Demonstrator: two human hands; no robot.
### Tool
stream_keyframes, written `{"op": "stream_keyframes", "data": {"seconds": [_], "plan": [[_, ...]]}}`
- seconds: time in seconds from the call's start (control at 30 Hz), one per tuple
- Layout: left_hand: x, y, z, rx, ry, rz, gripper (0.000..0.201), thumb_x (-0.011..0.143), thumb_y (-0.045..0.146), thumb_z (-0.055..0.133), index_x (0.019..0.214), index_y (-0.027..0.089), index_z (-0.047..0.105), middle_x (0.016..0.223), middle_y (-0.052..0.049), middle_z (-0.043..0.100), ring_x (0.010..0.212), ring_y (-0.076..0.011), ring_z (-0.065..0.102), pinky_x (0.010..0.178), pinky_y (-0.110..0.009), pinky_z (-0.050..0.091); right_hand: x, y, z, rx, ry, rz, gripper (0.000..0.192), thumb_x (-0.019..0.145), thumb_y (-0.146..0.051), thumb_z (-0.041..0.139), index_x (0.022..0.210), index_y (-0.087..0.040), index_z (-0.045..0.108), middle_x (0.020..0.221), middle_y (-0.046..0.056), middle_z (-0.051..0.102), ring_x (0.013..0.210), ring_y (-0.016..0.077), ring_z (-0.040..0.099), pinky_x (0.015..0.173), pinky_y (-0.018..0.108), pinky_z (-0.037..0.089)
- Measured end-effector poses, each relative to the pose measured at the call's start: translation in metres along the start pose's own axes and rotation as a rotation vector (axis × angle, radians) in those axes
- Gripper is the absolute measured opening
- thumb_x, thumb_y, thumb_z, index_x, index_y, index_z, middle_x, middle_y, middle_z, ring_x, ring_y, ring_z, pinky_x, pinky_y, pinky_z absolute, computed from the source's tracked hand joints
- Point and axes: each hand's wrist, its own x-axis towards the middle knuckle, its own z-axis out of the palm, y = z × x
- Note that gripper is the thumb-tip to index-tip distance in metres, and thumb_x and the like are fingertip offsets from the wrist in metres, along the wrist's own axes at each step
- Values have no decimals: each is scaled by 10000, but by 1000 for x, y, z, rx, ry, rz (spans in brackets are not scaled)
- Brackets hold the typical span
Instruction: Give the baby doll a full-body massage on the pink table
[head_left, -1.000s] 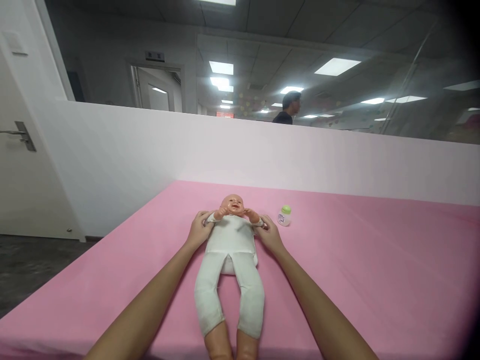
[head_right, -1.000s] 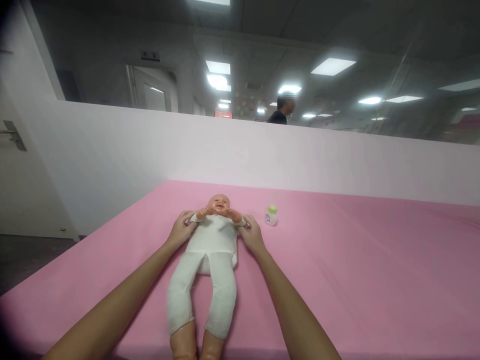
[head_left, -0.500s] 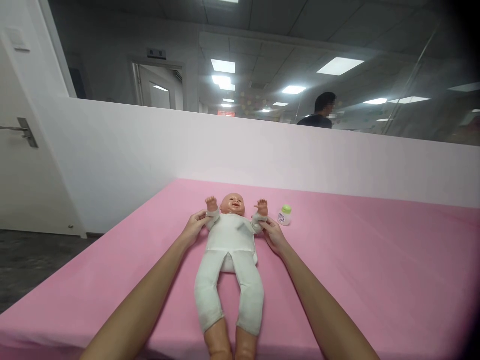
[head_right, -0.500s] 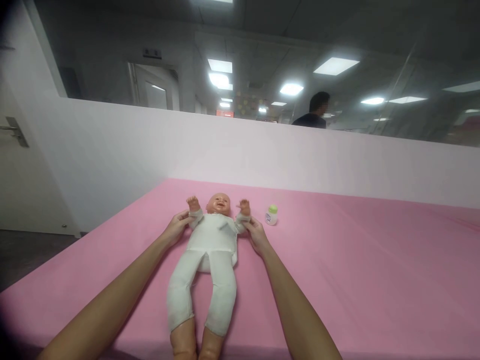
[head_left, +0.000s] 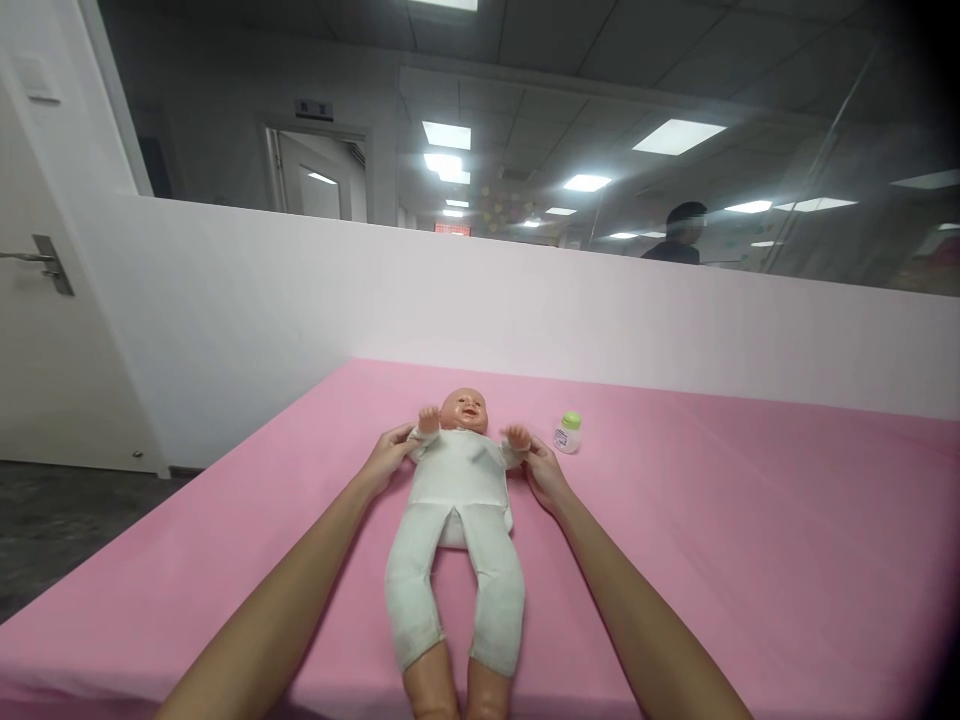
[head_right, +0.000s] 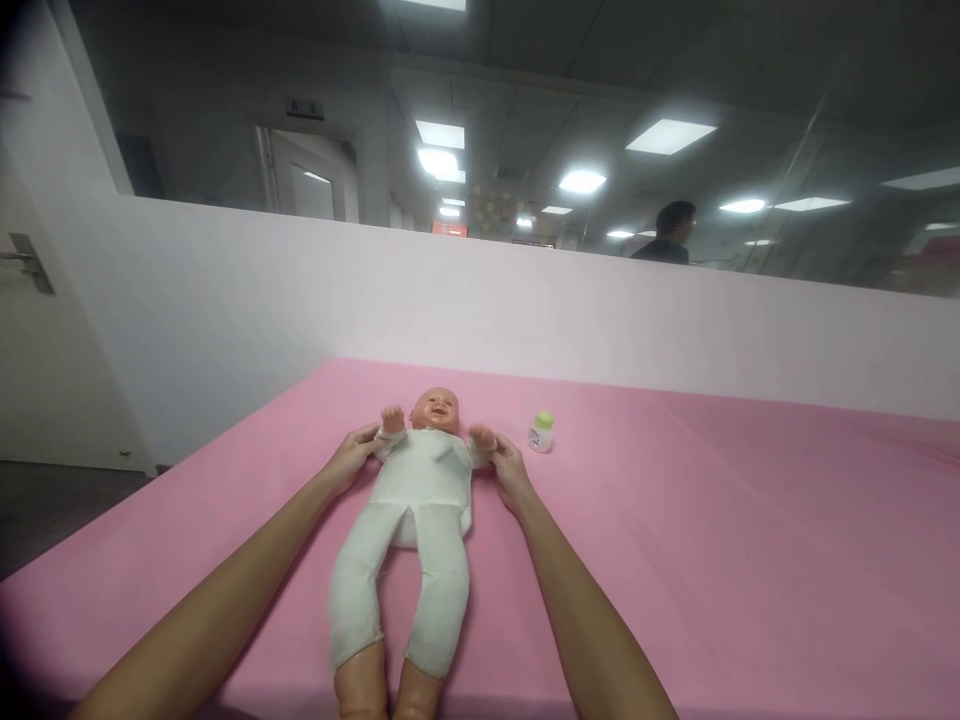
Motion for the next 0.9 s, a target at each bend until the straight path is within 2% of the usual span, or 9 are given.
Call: {"op": "stream_keyframes", "data": {"seconds": [0.07, 0.13, 0.3, 0.4, 0.5, 0.6, 0.77, 0.83, 0.9], "plan": [[-1, 1, 0, -1, -10, -7, 431, 739, 392, 788, 1115, 184, 755, 1141, -111, 727, 961, -238, 643, 797, -299, 471, -1, 0, 0, -2, -29, 4, 387, 732, -377, 823, 1087, -238, 756, 1120, 48, 754, 1010, 235, 664, 877, 338, 503], [-1, 0, 0, 11, -10, -6, 411, 749, 411, 788, 1092, 186, 758, 1113, -104, 731, 935, -224, 642, 788, -291, 467, 0, 2, 0, -6, -27, 33, 380, 743, -392, 816, 1079, -225, 758, 1062, 48, 762, 943, 225, 669, 833, 331, 505], [3, -4, 1, 18, 31, -57, 423, 756, 562, 782, 868, 157, 735, 834, -55, 710, 711, -153, 585, 663, -252, 418, 7, 9, -1, -9, 111, 71, 373, 738, -498, 817, 925, -178, 770, 841, 38, 755, 798, 201, 651, 758, 315, 488], [3, -5, 1, 23, 49, -84, 457, 752, 602, 775, 788, 153, 700, 738, -36, 671, 643, -136, 543, 616, -247, 385, 9, 10, -1, -35, 125, 99, 403, 735, -538, 810, 885, -167, 769, 800, 48, 750, 791, 214, 654, 752, 325, 488], [3, -5, 1, 4, 20, -54, 429, 767, 575, 773, 855, 158, 720, 804, -49, 701, 694, -155, 580, 654, -256, 417, 8, 8, 0, -11, 115, 92, 395, 710, -497, 838, 937, -180, 772, 863, 47, 762, 829, 220, 661, 779, 333, 495], [0, -2, 1, -25, -19, 12, 418, 775, 501, 784, 1034, 175, 745, 1001, -83, 741, 854, -205, 640, 756, -284, 466, 5, 4, 0, 18, 82, 61, 385, 696, -417, 855, 1012, -214, 770, 970, 35, 769, 886, 218, 665, 815, 333, 499], [-3, 3, 3, -40, -53, 3, 478, 755, 442, 802, 1166, 206, 744, 1207, -109, 719, 1046, -263, 646, 832, -308, 483, -1, -2, 2, -7, -66, 41, 422, 731, -377, 829, 1123, -243, 753, 1143, 49, 750, 996, 247, 664, 840, 347, 505], [-2, 2, 3, -39, -43, 0, 476, 758, 456, 802, 1159, 207, 742, 1188, -105, 726, 1016, -252, 655, 824, -305, 486, -1, -1, 2, -17, -53, 52, 410, 734, -414, 825, 1093, -228, 758, 1080, 51, 761, 941, 240, 668, 808, 341, 503], [0, -2, 3, -30, -14, 9, 442, 764, 491, 796, 1083, 188, 750, 1102, -97, 742, 931, -224, 662, 803, -296, 485, 0, 0, 3, -39, 18, 61, 399, 722, -467, 827, 1017, -205, 766, 950, 42, 767, 856, 223, 661, 768, 328, 493]]}}
